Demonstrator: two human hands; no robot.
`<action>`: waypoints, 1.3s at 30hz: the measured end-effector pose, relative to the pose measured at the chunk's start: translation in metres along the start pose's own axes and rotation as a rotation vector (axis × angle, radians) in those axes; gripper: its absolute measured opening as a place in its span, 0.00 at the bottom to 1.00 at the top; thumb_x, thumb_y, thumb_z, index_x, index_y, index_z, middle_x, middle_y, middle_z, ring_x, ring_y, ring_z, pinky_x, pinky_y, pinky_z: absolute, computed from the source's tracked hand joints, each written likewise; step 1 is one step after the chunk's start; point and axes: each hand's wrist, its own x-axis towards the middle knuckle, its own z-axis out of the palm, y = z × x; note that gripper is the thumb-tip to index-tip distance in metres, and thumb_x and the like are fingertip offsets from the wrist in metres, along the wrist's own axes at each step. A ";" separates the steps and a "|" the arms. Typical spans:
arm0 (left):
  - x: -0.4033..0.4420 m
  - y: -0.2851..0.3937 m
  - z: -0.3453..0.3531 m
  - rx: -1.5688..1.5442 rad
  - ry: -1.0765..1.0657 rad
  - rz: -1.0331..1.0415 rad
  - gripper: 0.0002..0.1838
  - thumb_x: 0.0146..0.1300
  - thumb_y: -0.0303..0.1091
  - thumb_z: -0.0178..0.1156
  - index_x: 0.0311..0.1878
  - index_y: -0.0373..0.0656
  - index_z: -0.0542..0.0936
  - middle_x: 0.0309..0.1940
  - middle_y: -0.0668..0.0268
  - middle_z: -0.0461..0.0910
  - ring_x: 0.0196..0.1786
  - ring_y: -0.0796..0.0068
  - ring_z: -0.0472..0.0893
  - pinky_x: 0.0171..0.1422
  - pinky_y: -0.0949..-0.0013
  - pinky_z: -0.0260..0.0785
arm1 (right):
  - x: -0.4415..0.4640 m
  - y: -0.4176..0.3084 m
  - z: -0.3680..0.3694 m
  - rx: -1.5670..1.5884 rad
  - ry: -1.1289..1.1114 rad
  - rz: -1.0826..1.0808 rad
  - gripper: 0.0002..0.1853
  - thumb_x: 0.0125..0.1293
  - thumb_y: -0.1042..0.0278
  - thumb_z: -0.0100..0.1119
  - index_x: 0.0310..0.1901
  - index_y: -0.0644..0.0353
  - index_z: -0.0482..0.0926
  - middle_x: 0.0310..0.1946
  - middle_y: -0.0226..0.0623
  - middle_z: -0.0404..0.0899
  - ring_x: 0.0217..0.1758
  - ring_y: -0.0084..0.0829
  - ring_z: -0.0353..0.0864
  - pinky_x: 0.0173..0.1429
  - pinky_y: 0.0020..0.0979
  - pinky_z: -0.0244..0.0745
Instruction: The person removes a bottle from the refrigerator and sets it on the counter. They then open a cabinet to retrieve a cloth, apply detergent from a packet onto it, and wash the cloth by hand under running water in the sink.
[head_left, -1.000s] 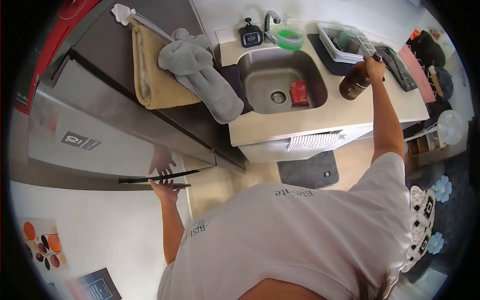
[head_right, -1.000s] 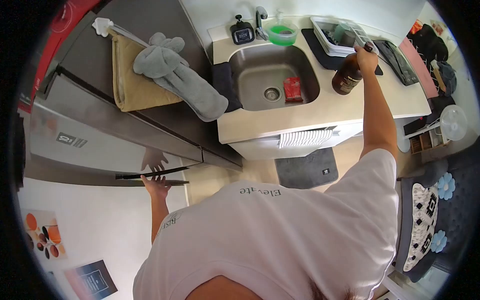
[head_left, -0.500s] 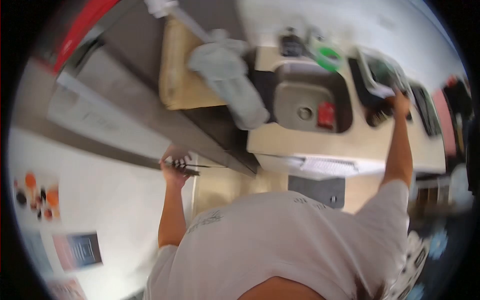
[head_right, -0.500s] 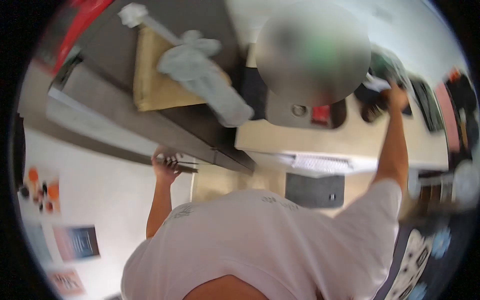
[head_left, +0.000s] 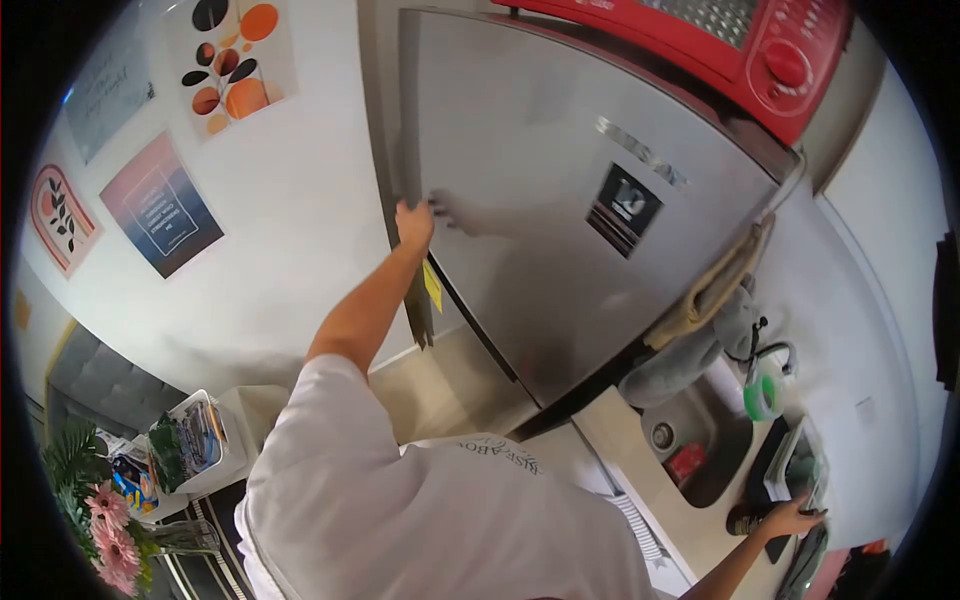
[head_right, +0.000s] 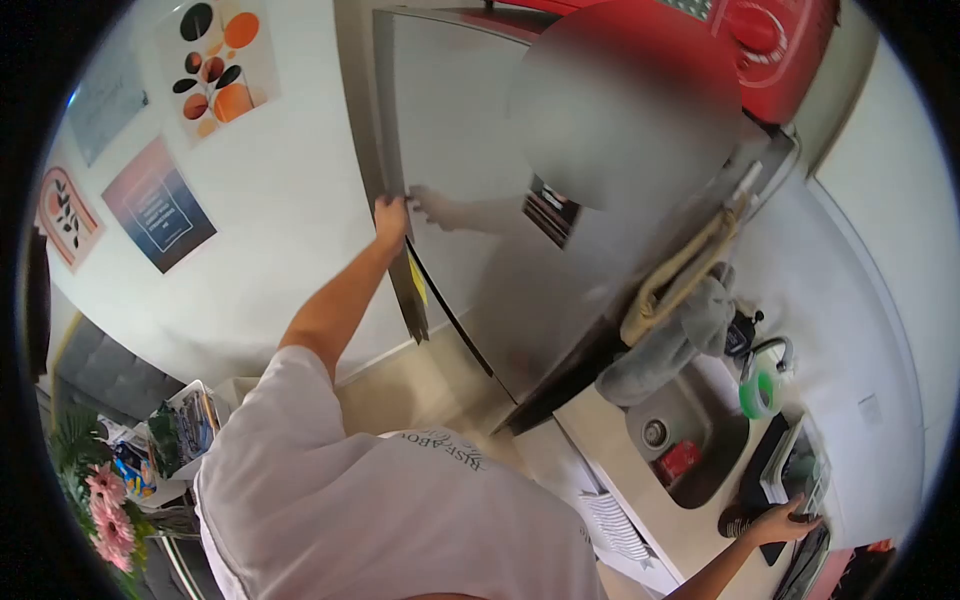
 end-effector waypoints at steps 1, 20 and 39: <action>0.026 0.011 0.000 -0.025 -0.034 0.009 0.34 0.58 0.45 0.51 0.63 0.30 0.61 0.59 0.44 0.67 0.63 0.50 0.66 0.64 0.60 0.59 | -0.002 -0.040 -0.018 0.099 -0.033 -0.039 0.34 0.58 0.55 0.62 0.61 0.68 0.63 0.57 0.53 0.67 0.61 0.48 0.66 0.63 0.43 0.61; 0.157 0.037 -0.027 -0.132 -0.778 -0.088 0.47 0.60 0.72 0.33 0.67 0.38 0.58 0.64 0.53 0.61 0.66 0.58 0.62 0.69 0.60 0.50 | -0.099 -0.553 -0.288 0.662 -0.267 -0.978 0.16 0.62 0.75 0.52 0.52 0.66 0.71 0.63 0.51 0.60 0.67 0.49 0.58 0.69 0.45 0.51; 0.069 0.038 -0.361 -0.400 -0.887 0.492 0.47 0.42 0.46 0.72 0.65 0.42 0.60 0.62 0.51 0.60 0.65 0.55 0.61 0.67 0.61 0.52 | 0.002 -0.683 -0.281 0.875 -1.209 -0.204 0.28 0.67 0.50 0.45 0.59 0.66 0.68 0.55 0.41 0.70 0.61 0.30 0.66 0.64 0.30 0.57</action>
